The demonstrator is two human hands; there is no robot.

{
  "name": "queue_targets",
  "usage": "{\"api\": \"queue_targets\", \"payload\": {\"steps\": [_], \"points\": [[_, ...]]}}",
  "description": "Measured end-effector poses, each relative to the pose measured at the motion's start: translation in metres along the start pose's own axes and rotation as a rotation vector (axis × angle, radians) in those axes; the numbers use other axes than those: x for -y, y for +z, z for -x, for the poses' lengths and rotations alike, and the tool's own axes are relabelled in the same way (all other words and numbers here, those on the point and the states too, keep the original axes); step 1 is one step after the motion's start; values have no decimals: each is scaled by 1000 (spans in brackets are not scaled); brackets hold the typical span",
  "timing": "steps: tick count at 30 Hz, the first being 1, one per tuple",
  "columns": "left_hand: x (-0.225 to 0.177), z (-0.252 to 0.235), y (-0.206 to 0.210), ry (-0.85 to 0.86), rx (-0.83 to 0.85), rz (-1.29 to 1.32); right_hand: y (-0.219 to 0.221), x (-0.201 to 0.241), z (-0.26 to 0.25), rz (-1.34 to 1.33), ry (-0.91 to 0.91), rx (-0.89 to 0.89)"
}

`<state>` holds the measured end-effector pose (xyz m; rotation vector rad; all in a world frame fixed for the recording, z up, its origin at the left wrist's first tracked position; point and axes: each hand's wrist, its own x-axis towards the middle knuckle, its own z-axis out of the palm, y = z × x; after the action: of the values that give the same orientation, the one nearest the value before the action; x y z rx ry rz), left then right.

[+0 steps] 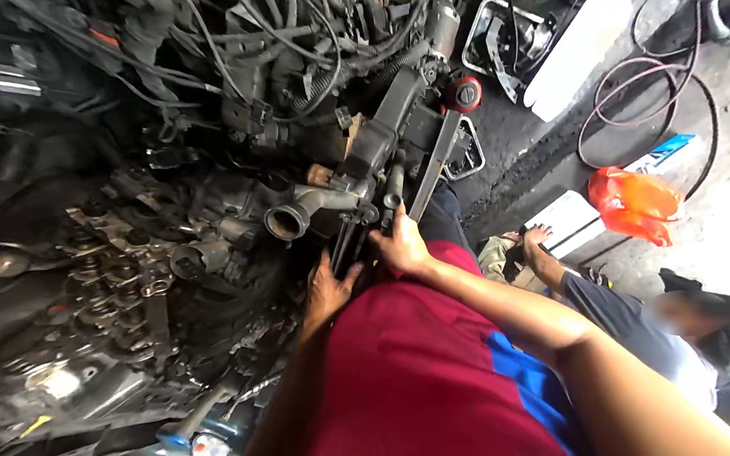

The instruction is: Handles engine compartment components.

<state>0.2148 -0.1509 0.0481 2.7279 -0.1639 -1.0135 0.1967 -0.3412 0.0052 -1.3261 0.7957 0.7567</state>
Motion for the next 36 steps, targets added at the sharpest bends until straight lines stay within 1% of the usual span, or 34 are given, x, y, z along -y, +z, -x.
{"api": "queue_targets", "payload": {"steps": [4, 8, 16, 20, 23, 26, 28, 32, 36], "points": [[12, -4, 9, 142, -98, -24, 1, -1, 7, 2, -26, -11], [17, -5, 16, 217, -152, -8, 4, 1, 13, 18, -55, -19], [20, -6, 23, 269, -214, 10, 5, 3, 9, 32, -79, -30], [22, -5, 30, 291, -252, 17, 3, -1, 3, -16, -88, -34], [21, -5, 24, 253, -221, 9, 4, -3, -6, -16, -113, -39], [23, -7, 25, 246, -242, -10, 4, -7, -13, 16, -145, -47], [23, -7, 26, 250, -254, -10, 2, -12, -15, -3, -175, -25], [25, -8, 28, 257, -264, 17, -5, -22, -17, -131, -235, 86], [27, -10, 31, 268, -285, 7, -7, -27, -21, -155, -277, 87]]}}
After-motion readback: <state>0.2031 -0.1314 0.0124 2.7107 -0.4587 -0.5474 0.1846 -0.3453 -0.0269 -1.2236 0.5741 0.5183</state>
